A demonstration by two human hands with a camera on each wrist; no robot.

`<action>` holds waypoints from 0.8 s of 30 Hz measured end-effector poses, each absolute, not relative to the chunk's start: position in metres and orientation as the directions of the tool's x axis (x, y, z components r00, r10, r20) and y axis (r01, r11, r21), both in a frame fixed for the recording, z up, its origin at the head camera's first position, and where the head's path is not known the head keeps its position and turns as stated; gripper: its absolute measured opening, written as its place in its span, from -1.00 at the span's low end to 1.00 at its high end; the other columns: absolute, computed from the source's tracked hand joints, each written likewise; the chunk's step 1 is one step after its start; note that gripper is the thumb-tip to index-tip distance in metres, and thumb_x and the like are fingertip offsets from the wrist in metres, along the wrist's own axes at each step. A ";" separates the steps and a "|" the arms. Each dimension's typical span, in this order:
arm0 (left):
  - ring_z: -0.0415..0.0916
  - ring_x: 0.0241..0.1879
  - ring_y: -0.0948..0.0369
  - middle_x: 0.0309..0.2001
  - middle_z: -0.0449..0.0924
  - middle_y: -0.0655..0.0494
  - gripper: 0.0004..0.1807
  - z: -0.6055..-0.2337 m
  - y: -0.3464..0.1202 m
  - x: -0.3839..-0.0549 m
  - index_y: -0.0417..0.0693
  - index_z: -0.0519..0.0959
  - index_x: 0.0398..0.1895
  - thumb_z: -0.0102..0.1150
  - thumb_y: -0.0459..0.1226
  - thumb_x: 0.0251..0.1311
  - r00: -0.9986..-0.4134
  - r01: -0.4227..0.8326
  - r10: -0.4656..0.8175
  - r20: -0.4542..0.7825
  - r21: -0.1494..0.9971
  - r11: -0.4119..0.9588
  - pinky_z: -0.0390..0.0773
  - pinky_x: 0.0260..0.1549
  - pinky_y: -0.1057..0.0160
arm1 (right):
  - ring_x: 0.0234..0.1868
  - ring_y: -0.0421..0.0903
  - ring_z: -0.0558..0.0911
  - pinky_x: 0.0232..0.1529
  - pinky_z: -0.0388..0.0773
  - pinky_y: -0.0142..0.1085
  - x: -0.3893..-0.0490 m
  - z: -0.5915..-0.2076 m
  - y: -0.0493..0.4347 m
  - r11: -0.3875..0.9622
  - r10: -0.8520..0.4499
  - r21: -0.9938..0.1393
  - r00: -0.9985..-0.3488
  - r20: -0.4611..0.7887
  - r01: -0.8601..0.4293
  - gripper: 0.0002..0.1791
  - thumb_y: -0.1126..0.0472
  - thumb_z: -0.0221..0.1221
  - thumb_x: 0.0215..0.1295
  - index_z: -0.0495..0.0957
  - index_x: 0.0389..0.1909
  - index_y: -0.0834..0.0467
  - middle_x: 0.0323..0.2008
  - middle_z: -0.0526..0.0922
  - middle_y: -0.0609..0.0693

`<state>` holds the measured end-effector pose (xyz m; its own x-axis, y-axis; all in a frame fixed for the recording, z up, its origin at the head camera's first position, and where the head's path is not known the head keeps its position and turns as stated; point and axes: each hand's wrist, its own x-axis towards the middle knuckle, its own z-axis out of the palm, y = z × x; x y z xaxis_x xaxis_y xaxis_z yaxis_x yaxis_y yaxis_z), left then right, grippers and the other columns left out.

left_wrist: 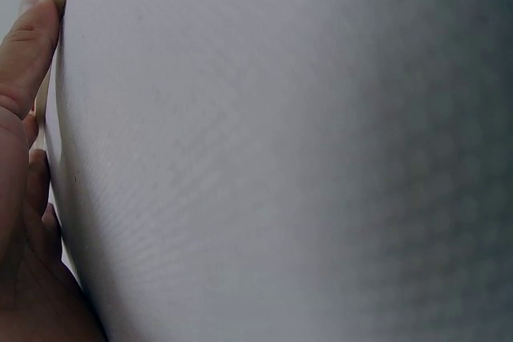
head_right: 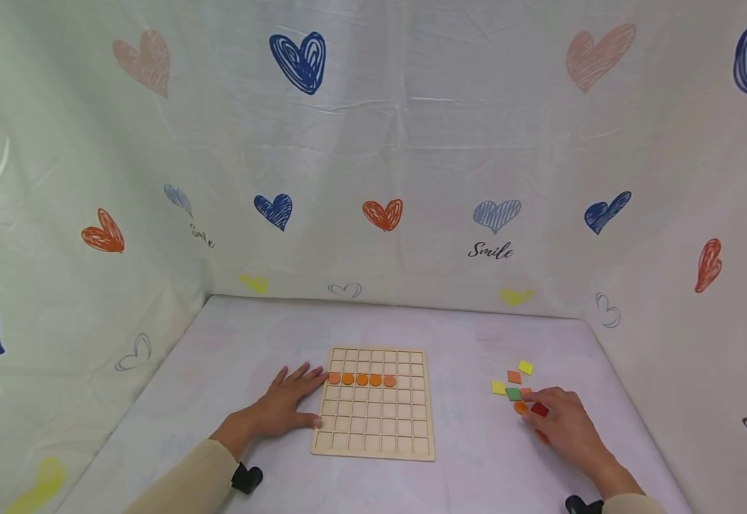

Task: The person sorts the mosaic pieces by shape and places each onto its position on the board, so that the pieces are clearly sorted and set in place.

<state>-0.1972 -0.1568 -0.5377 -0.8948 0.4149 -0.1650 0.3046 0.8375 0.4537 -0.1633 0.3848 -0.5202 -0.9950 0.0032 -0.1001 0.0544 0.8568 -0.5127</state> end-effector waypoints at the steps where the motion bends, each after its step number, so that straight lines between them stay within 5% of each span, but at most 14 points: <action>1: -0.13 0.71 -0.05 0.67 0.16 0.12 0.05 -0.538 -0.157 -0.197 0.18 0.24 0.66 0.43 0.25 0.15 -0.894 0.307 0.417 -0.164 0.454 0.837 -0.29 0.65 -0.27 | 0.13 0.26 0.42 0.10 0.60 0.23 -0.163 -0.521 0.387 0.861 0.005 -0.505 -0.995 -0.104 0.057 -0.43 0.03 0.46 0.30 0.66 0.22 0.27 0.10 0.61 0.26; 24: -0.14 0.72 -0.03 0.68 0.13 0.15 0.05 -0.541 -0.158 -0.199 0.21 0.22 0.67 0.45 0.23 0.15 -0.895 0.308 0.413 -0.168 0.437 0.845 -0.31 0.66 -0.26 | 0.04 0.19 0.49 0.06 0.58 0.15 -0.166 -0.536 0.384 0.877 0.003 -0.479 -0.999 -0.035 0.020 -0.58 0.15 0.45 0.29 0.73 0.07 0.33 0.01 0.68 0.22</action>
<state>-0.1993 -0.1576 -0.5413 -0.8954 0.4126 -0.1675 0.3075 0.8451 0.4373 -0.1664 0.3839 -0.5361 -0.9994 0.0032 -0.0349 0.0195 0.8774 -0.4793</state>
